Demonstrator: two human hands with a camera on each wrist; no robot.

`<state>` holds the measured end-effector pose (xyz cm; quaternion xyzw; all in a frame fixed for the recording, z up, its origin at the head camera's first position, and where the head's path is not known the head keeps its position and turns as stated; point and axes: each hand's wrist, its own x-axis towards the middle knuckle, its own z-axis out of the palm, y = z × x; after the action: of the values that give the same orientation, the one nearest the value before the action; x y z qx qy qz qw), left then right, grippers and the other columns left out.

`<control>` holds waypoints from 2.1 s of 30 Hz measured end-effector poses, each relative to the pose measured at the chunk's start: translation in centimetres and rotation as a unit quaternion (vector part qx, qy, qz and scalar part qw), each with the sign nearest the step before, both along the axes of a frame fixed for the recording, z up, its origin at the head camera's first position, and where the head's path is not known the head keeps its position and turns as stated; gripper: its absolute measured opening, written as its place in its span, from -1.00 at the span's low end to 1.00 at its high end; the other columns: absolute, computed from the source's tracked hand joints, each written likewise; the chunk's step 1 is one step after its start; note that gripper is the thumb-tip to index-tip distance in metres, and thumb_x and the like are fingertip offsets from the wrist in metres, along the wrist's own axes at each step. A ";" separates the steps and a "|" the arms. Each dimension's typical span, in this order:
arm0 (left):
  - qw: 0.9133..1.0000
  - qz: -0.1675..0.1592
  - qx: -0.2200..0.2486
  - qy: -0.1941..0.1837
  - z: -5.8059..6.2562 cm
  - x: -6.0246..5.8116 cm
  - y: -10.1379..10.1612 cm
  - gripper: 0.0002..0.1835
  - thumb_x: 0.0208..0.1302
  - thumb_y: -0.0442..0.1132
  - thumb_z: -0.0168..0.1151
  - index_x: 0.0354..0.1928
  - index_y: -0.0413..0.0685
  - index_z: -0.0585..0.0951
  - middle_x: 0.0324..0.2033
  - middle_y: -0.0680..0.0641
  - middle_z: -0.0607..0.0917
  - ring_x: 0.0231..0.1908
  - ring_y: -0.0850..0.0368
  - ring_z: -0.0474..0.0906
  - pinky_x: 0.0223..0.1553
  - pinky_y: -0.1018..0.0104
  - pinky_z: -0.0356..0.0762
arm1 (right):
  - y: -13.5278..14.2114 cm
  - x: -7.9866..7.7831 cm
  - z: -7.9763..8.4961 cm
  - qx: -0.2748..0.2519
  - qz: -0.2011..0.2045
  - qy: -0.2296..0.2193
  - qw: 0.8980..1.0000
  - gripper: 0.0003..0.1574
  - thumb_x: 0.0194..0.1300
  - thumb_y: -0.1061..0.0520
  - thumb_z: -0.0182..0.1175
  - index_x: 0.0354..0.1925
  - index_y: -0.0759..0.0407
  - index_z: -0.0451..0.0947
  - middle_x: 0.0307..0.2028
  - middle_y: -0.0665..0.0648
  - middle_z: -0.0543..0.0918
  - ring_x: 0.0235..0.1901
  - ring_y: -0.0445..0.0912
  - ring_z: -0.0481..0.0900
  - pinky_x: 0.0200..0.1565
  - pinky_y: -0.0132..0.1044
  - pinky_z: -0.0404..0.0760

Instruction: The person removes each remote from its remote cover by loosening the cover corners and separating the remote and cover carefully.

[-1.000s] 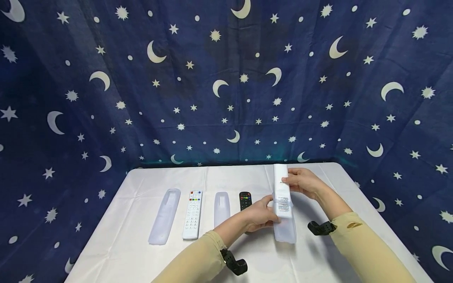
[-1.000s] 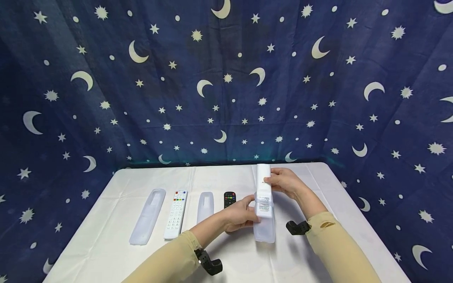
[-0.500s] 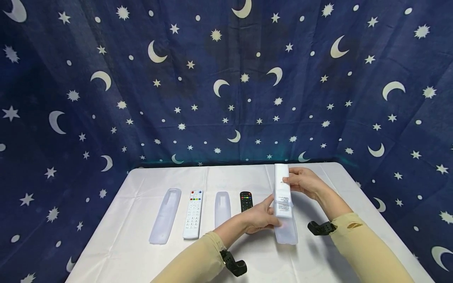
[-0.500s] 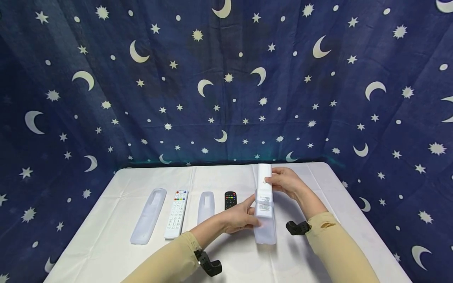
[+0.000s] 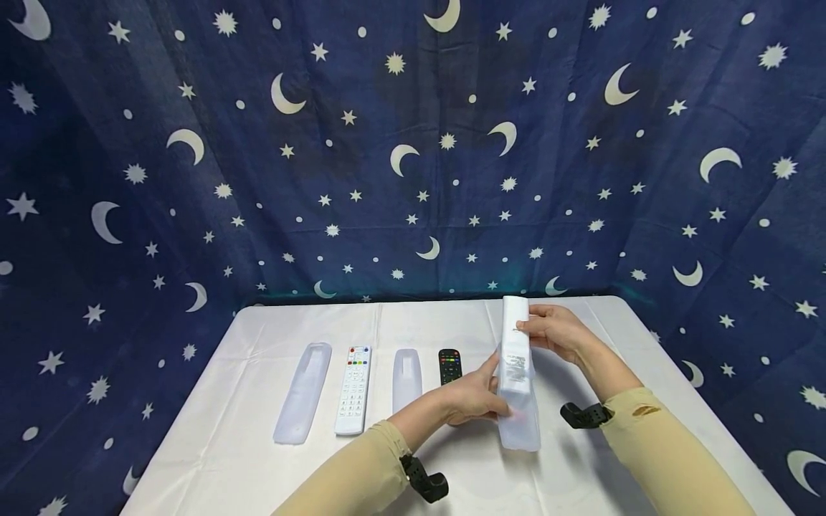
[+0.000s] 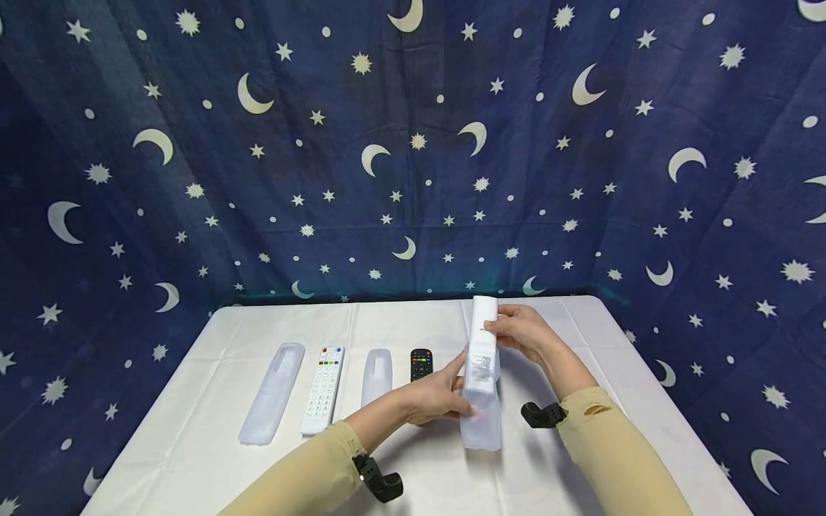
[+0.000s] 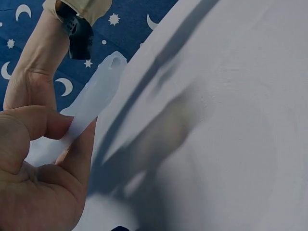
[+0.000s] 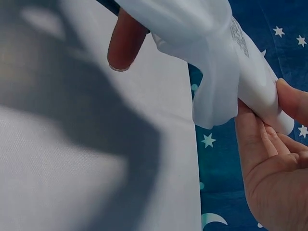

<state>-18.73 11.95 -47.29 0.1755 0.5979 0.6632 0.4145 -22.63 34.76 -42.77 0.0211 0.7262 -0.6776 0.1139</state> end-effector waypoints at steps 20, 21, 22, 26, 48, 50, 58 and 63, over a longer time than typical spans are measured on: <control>0.995 0.088 -0.037 0.029 -1.1 1.8 0.8 -0.19 0.17 -0.65 0.31 0.42 0.02 0.34 -0.16 -0.13 0.72 -0.09 -0.12 0.69 -0.04 -0.20 0.66 | 0.1 -0.1 -0.7 0.007 -0.043 0.015 0.999 -0.13 0.43 0.26 0.25 0.48 0.57 0.05 -0.04 0.17 0.65 -0.19 -0.14 0.70 -0.08 -0.27 0.72; 0.995 0.088 -0.039 0.025 -1.1 2.0 0.7 -0.18 0.16 -0.67 0.31 0.42 0.02 0.34 -0.16 -0.13 0.72 -0.10 -0.12 0.69 -0.04 -0.21 0.66 | 0.3 -0.2 -0.8 0.009 -0.052 0.017 0.998 -0.12 0.43 0.25 0.25 0.48 0.56 0.05 -0.01 0.21 0.64 -0.19 -0.14 0.70 -0.09 -0.27 0.72; 0.995 0.089 -0.043 0.023 -1.2 2.1 0.7 -0.17 0.15 -0.68 0.31 0.43 0.01 0.33 -0.17 -0.13 0.73 -0.10 -0.12 0.70 -0.05 -0.21 0.66 | 0.4 -0.3 -0.8 0.012 -0.058 0.020 0.998 -0.11 0.43 0.25 0.26 0.48 0.56 0.03 0.04 0.25 0.62 -0.19 -0.14 0.69 -0.09 -0.27 0.72; 0.994 0.100 -0.052 0.016 -1.4 2.3 0.8 -0.15 0.11 -0.69 0.31 0.42 -0.03 0.33 -0.19 -0.12 0.74 -0.13 -0.12 0.71 -0.07 -0.18 0.68 | 1.2 -0.4 -0.6 0.018 -0.079 0.031 0.996 -0.05 0.44 0.22 0.27 0.51 0.53 -0.02 0.20 0.37 0.52 -0.18 -0.17 0.68 -0.10 -0.30 0.71; 0.976 0.189 -0.104 0.032 -0.7 -0.3 1.4 -0.25 0.25 -0.53 0.17 0.46 -0.25 0.15 0.01 -0.33 0.48 -0.08 -0.29 0.63 -0.09 -0.23 0.67 | 4.1 1.9 1.4 0.122 -0.142 0.124 0.974 -0.25 0.45 0.21 0.25 0.36 0.52 0.12 0.09 0.28 0.58 -0.16 -0.33 0.59 -0.09 -0.34 0.69; 0.975 0.192 -0.108 0.039 -0.6 -0.7 1.7 -0.26 0.26 -0.53 0.18 0.45 -0.28 0.16 0.03 -0.35 0.47 -0.05 -0.33 0.62 -0.07 -0.28 0.64 | 4.2 2.1 1.4 0.133 -0.143 0.136 0.971 -0.28 0.45 0.22 0.25 0.34 0.51 0.14 0.09 0.31 0.58 -0.16 -0.33 0.59 -0.11 -0.36 0.68; 0.962 0.217 -0.150 0.075 -0.2 -1.3 3.1 -0.27 0.22 -0.56 0.22 0.43 -0.32 0.23 0.09 -0.40 0.48 0.00 -0.34 0.60 -0.09 -0.25 0.66 | 4.6 2.5 1.4 0.211 -0.140 0.182 0.950 -0.37 0.47 0.18 0.25 0.31 0.45 0.24 0.12 0.39 0.61 -0.05 -0.29 0.52 -0.04 -0.47 0.50; 0.961 0.231 -0.136 0.073 -0.5 -1.7 4.0 -0.29 0.19 -0.59 0.20 0.41 -0.30 0.26 0.06 -0.36 0.50 0.00 -0.30 0.60 -0.09 -0.21 0.68 | 4.8 2.9 1.1 0.257 -0.136 0.191 0.937 -0.36 0.47 0.10 0.27 0.34 0.38 0.33 0.10 0.39 0.63 0.02 -0.03 0.52 -0.08 -0.36 0.53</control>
<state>-20.38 15.96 -47.77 0.0224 0.7357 0.6383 0.2255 -19.73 39.54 -41.68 0.0178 0.8740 -0.4680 -0.1295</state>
